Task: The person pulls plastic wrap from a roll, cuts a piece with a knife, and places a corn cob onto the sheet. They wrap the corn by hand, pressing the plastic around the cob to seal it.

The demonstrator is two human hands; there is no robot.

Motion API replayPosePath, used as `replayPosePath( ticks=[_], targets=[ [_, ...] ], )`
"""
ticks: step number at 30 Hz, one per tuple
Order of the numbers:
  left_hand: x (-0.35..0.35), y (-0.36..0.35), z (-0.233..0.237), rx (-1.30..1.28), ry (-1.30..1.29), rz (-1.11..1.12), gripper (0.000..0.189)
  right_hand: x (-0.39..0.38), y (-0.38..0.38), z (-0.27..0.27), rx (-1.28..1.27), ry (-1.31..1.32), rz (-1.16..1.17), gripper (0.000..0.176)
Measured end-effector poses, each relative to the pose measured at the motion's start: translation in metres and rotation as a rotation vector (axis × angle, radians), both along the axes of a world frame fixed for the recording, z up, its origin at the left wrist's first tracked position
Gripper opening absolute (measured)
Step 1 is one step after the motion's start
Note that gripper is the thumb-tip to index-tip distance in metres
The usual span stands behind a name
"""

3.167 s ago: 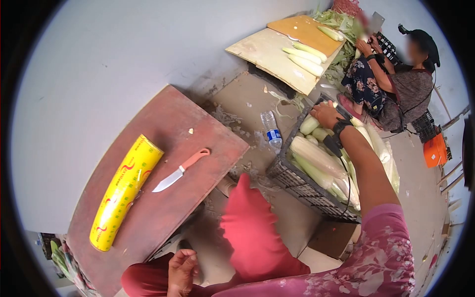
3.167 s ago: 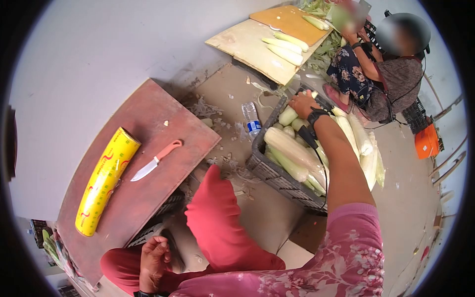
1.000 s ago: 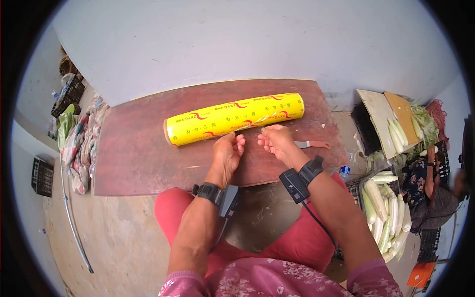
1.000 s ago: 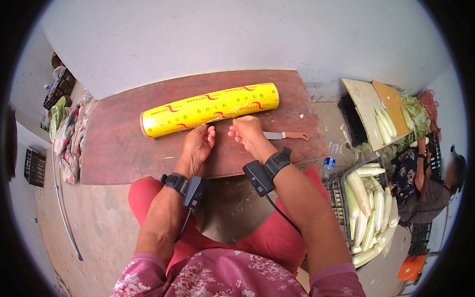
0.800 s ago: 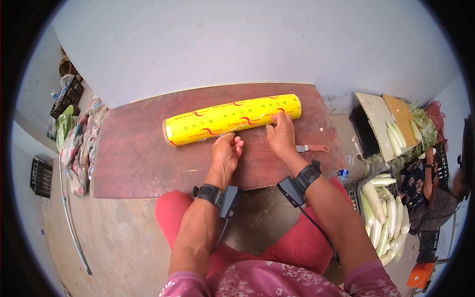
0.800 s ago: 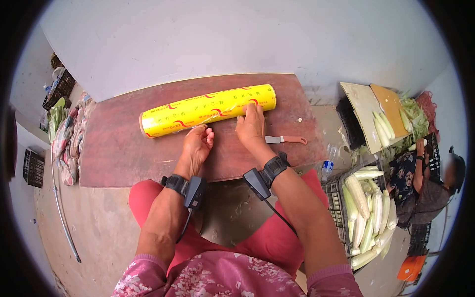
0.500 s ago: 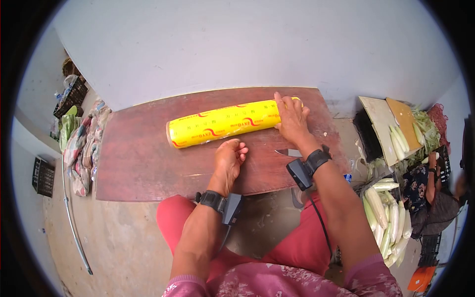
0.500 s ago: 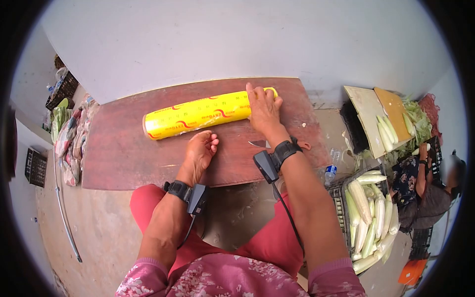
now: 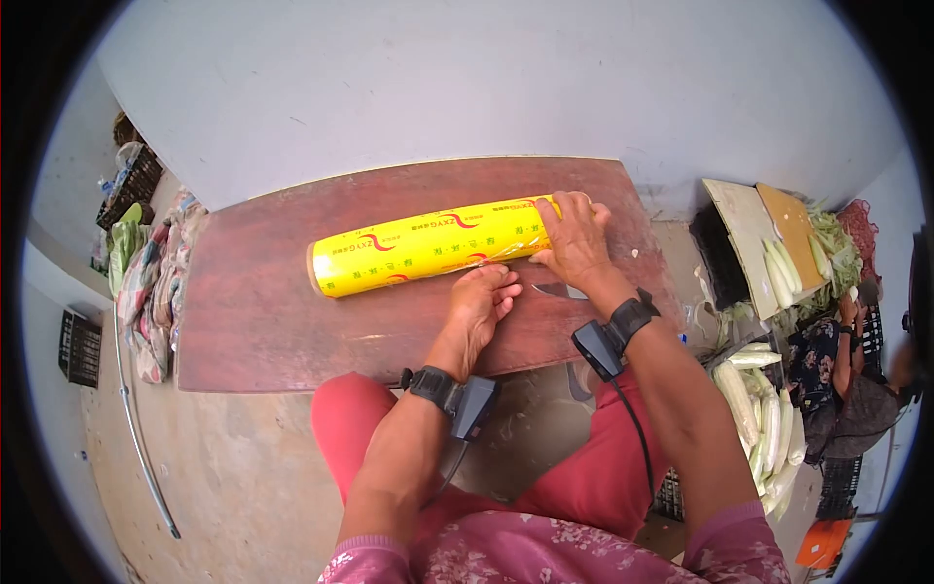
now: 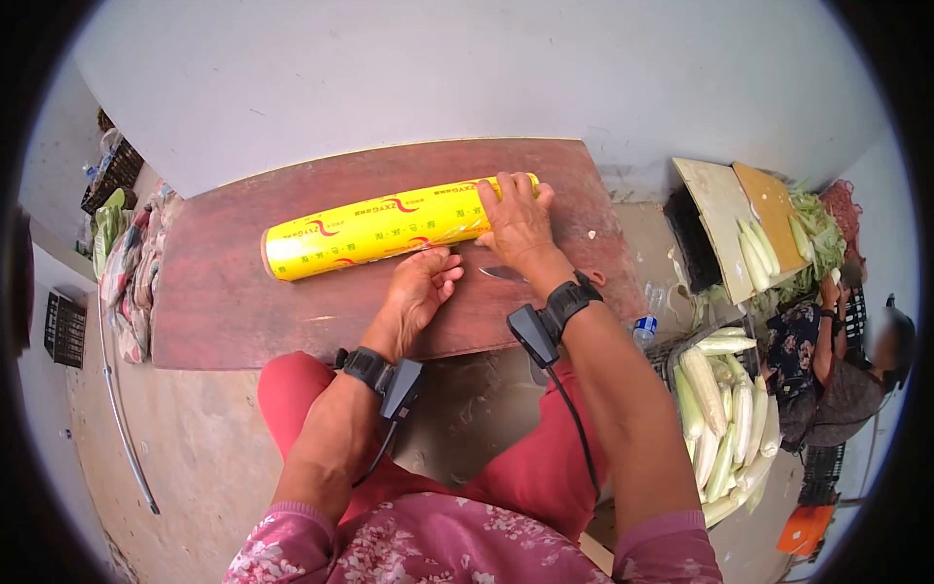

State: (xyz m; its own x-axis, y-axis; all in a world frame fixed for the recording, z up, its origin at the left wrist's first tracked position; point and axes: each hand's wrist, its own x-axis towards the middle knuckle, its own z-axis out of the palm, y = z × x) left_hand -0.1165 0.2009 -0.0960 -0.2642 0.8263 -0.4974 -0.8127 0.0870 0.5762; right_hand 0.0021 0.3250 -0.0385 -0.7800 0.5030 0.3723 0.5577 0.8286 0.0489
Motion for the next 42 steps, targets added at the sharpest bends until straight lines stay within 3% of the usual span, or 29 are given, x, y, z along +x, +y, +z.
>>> replayPosePath(
  ticks=[17, 26, 32, 35, 42],
  targets=[
    [0.013, 0.001, 0.018, 0.004, -0.121, 0.146, 0.011, -0.013, -0.028, -0.005, 0.055, -0.026, -0.021, 0.073],
    [0.010, 0.011, 0.010, -0.014, -0.247, 0.182, 0.010, -0.017, -0.033, -0.020, 0.179, 0.028, -0.071, 0.044],
    [0.010, 0.006, 0.015, -0.007, -0.189, 0.159, 0.010, -0.012, -0.037, -0.018, 0.089, 0.060, -0.054, 0.049],
    [0.011, 0.000, 0.009, -0.043, -0.135, 0.084, 0.009, -0.006, -0.040, -0.011, -0.026, 0.114, -0.038, 0.063],
    [0.011, -0.004, 0.006, -0.076, -0.047, 0.143, 0.008, -0.004, -0.035, -0.012, -0.049, 0.203, 0.071, 0.038]
  ],
)
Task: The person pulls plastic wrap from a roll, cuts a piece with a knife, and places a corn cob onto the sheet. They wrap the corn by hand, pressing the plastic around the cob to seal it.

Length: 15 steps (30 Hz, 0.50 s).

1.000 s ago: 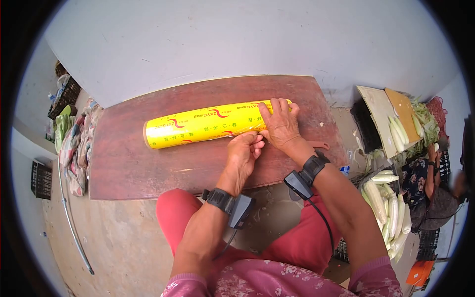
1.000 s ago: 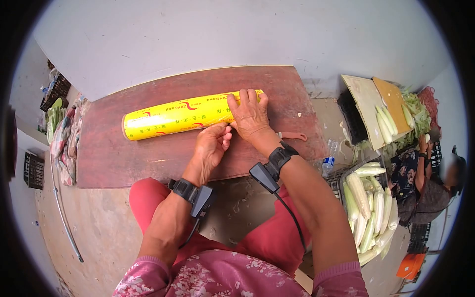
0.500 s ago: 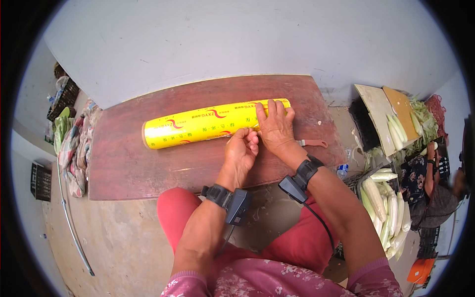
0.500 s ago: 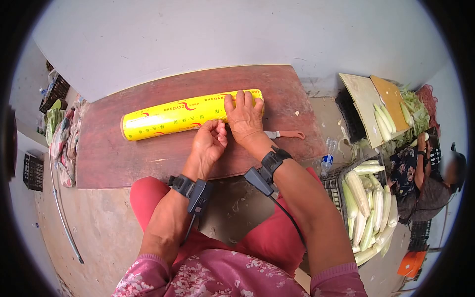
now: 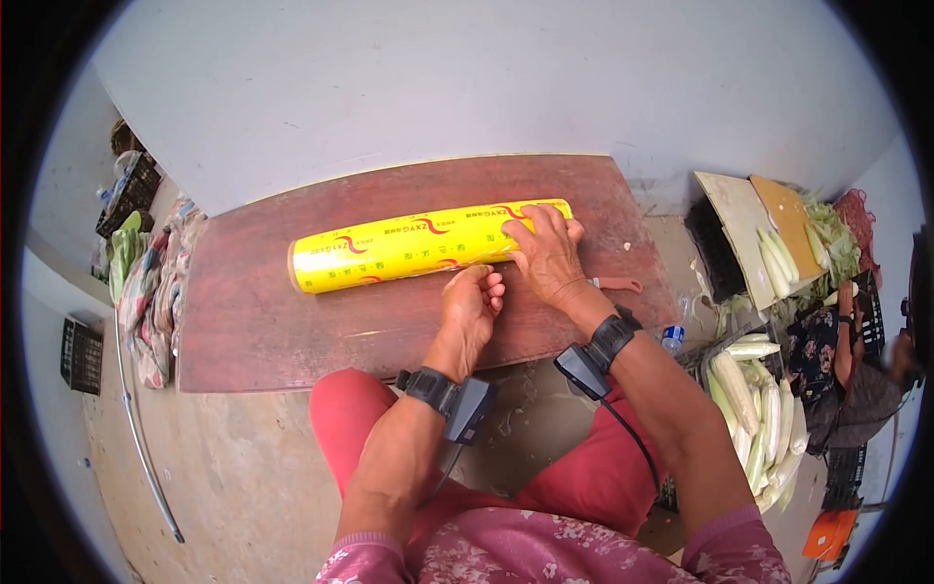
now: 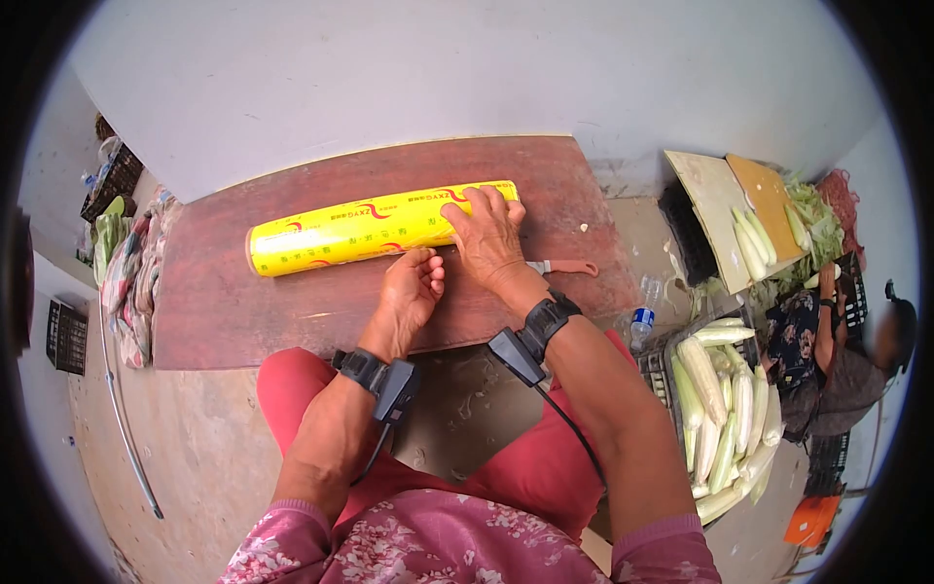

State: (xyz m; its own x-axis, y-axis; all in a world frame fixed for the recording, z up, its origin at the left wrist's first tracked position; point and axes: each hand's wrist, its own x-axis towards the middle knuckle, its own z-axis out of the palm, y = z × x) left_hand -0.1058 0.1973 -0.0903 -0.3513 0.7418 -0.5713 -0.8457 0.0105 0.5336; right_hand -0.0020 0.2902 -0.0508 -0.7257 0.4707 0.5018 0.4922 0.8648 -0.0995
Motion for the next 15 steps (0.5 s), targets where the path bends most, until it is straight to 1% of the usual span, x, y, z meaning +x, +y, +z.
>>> replayPosePath(
  ticks=[5, 8, 11, 15],
  targets=[
    [0.000, 0.001, 0.001, 0.014, 0.009, 0.019, 0.007, -0.002, 0.006, 0.001, 0.001, 0.045, 0.077, 0.024],
    [0.001, 0.003, 0.000, 0.025, 0.017, 0.011, 0.007, -0.003, 0.011, -0.001, 0.005, 0.076, 0.105, 0.020],
    [0.001, 0.004, 0.001, 0.037, 0.020, 0.015, 0.006, -0.004, 0.015, -0.006, 0.065, 0.077, 0.111, 0.016],
    [0.002, 0.004, 0.005, 0.039, 0.022, 0.016, 0.005, -0.007, 0.015, -0.006, 0.060, 0.104, 0.107, 0.009]
  ],
)
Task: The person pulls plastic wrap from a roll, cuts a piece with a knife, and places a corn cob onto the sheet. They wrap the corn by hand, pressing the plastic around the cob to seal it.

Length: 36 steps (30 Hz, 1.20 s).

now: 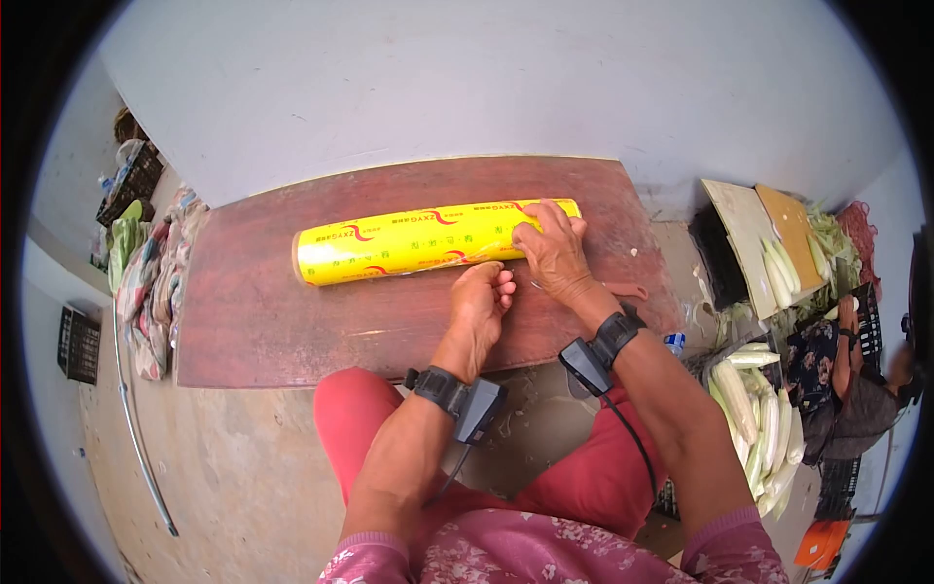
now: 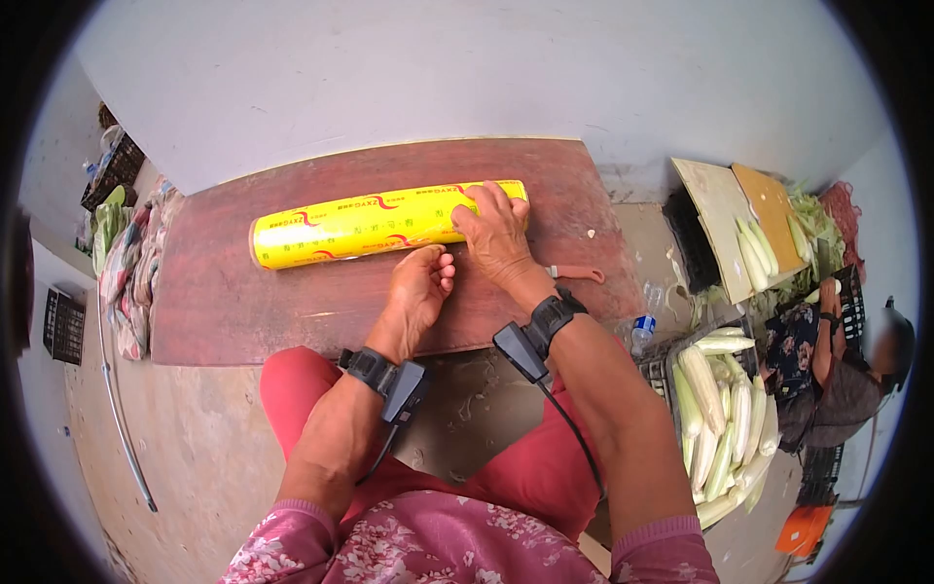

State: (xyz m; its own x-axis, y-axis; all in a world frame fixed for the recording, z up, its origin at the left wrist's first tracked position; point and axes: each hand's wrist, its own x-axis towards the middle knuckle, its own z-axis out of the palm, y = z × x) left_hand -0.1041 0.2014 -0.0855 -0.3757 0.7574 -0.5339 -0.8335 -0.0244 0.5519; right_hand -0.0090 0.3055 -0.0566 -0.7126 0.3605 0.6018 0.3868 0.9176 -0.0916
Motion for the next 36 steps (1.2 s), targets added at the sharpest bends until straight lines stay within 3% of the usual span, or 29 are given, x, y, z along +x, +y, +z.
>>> replayPosePath(
  ticks=[5, 14, 26, 36],
  targets=[
    [0.000, 0.001, 0.001, -0.007, -0.004, -0.017, 0.002, -0.003, -0.002, 0.005, -0.067, -0.022, -0.039, 0.007],
    [0.001, 0.001, 0.000, 0.003, -0.003, 0.001, 0.005, 0.003, -0.007, 0.007, -0.116, -0.044, 0.012, 0.026],
    [0.000, -0.004, 0.001, -0.024, 0.014, 0.016, 0.005, -0.003, -0.001, -0.005, 0.092, 0.003, -0.012, 0.010],
    [0.003, 0.001, 0.007, -0.026, 0.018, -0.011, 0.009, 0.005, 0.005, 0.005, -0.155, 0.060, 0.073, 0.021]
  ],
)
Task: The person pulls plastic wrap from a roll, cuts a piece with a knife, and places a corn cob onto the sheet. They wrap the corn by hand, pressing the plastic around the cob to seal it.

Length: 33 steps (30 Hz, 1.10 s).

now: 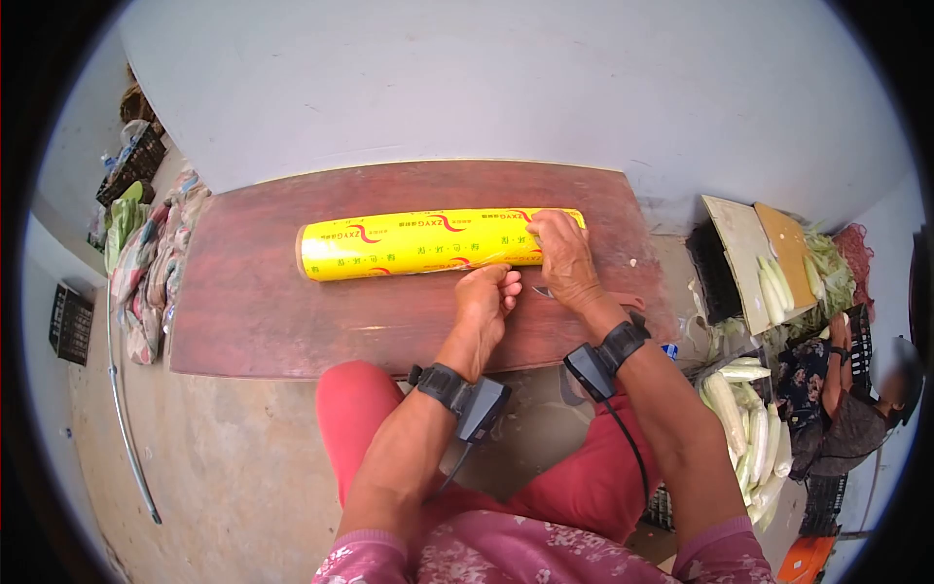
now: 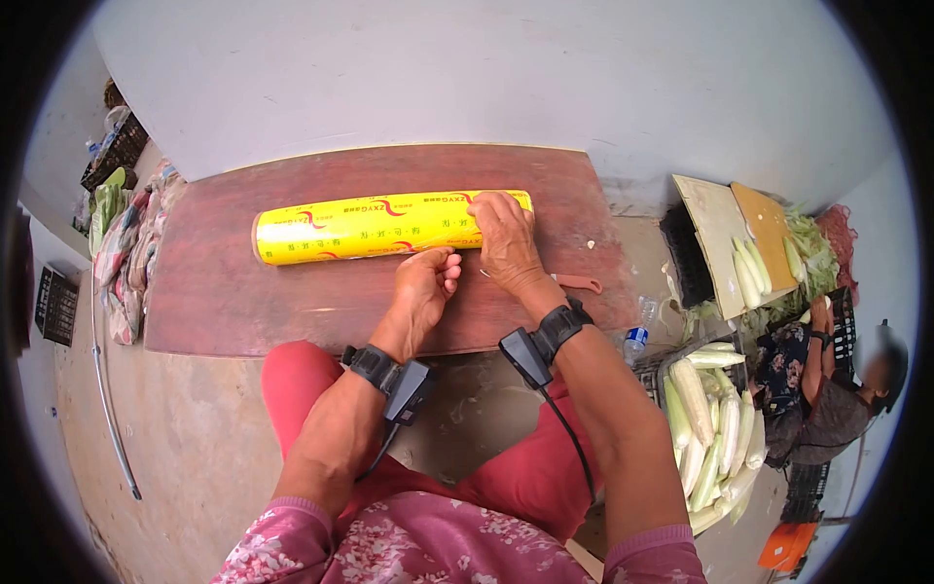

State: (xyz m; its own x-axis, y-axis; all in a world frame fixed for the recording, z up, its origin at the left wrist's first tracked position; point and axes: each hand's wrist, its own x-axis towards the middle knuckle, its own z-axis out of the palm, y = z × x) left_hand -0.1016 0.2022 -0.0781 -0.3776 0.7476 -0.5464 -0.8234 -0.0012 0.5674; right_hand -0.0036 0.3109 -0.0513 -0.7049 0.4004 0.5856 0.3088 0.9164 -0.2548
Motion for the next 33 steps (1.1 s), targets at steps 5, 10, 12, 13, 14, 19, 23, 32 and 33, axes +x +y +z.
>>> replayPosePath(
  ticks=[5, 10, 12, 13, 14, 19, 23, 32, 33],
  targets=[
    [0.010, 0.004, 0.000, 0.004, -0.038, -0.042, 0.011, 0.005, 0.014, -0.003, -0.082, 0.011, -0.046, 0.027],
    [0.021, 0.007, 0.000, 0.030, -0.056, -0.035, 0.013, 0.007, 0.002, 0.010, -0.149, -0.148, -0.311, 0.025],
    [0.022, 0.008, 0.002, 0.029, -0.056, -0.024, 0.013, 0.009, 0.007, 0.010, -0.256, -0.140, -0.290, 0.025],
    [0.022, 0.007, 0.002, 0.032, -0.058, -0.022, 0.013, 0.011, 0.012, 0.007, -0.261, -0.135, -0.256, 0.025],
    [0.022, 0.006, 0.003, 0.033, -0.060, -0.020, 0.013, 0.013, 0.015, 0.003, -0.267, -0.131, -0.222, 0.026],
    [0.017, 0.011, -0.003, 0.020, -0.123, 0.007, 0.009, 0.019, 0.013, -0.002, -0.232, -0.111, -0.195, 0.027],
    [0.018, 0.016, -0.006, 0.040, -0.264, 0.045, 0.006, 0.019, 0.000, 0.002, -0.195, -0.187, -0.264, 0.029],
    [0.020, 0.015, -0.003, 0.013, -0.239, 0.041, 0.007, 0.024, -0.004, 0.004, -0.182, -0.194, -0.255, 0.032],
    [0.020, 0.013, -0.005, 0.009, -0.221, 0.007, 0.007, 0.024, -0.003, 0.003, -0.170, -0.193, -0.250, 0.032]
  ],
)
